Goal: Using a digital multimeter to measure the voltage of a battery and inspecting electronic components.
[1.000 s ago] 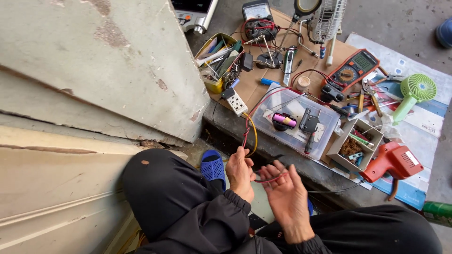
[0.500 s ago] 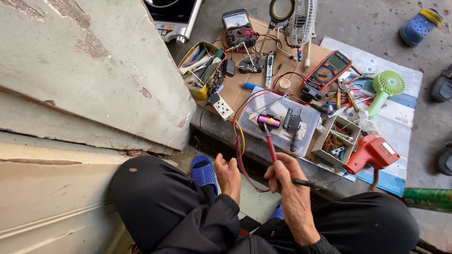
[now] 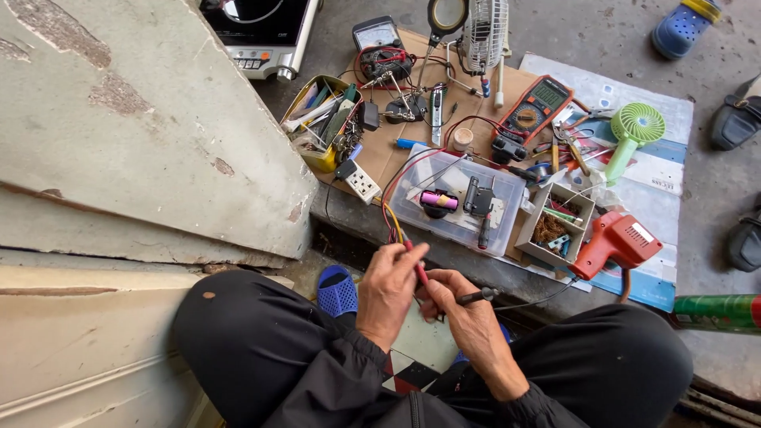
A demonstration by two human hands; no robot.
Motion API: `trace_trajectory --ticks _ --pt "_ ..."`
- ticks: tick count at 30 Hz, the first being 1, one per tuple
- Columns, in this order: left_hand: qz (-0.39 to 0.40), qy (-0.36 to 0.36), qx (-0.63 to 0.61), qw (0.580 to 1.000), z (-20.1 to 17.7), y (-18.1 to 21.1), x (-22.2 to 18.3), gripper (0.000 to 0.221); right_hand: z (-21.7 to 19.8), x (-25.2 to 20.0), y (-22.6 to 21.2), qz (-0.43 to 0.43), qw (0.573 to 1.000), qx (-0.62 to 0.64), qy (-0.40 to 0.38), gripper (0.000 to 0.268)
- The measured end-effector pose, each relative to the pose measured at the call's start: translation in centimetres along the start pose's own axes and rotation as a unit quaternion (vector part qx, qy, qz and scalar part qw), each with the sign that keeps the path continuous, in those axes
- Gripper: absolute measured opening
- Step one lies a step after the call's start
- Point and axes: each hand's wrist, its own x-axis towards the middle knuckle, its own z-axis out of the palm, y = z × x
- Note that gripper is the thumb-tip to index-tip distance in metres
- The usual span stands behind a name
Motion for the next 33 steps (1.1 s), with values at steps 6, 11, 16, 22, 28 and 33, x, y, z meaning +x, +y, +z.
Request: trace_trajectory --ticks 6,11,16,22,28,33 --pt "-0.172 0.132 -0.193 0.957 1.0 -2.0 1.2 0.036 -3.8 1.0 -0.3 -0.030 0.972 0.191 0.135 0.033" --pt "-0.393 0.147 -0.531 0.736 1.8 -3.0 2.4 0.052 -2.7 -0.5 -2.2 0.041 0.979 0.003 0.199 0.057" --pt "-0.388 0.148 -0.615 0.670 1.9 -2.6 2.6 0.047 -2.9 -0.7 -1.0 -0.061 0.974 -0.054 0.210 0.045" --pt "-0.376 0.138 -0.671 0.624 2.8 -3.1 2.8 0.050 -2.2 -0.8 -1.4 -0.243 0.949 -0.061 0.190 0.076" --pt "-0.366 0.125 -0.657 0.648 3.5 -1.9 3.6 0.050 -1.5 -1.1 -1.7 -0.280 0.957 -0.017 0.077 0.052" --pt "-0.332 0.123 -0.611 0.708 5.5 -2.3 2.7 0.037 -0.8 0.8 2.0 -0.344 0.852 -0.306 0.248 0.037"
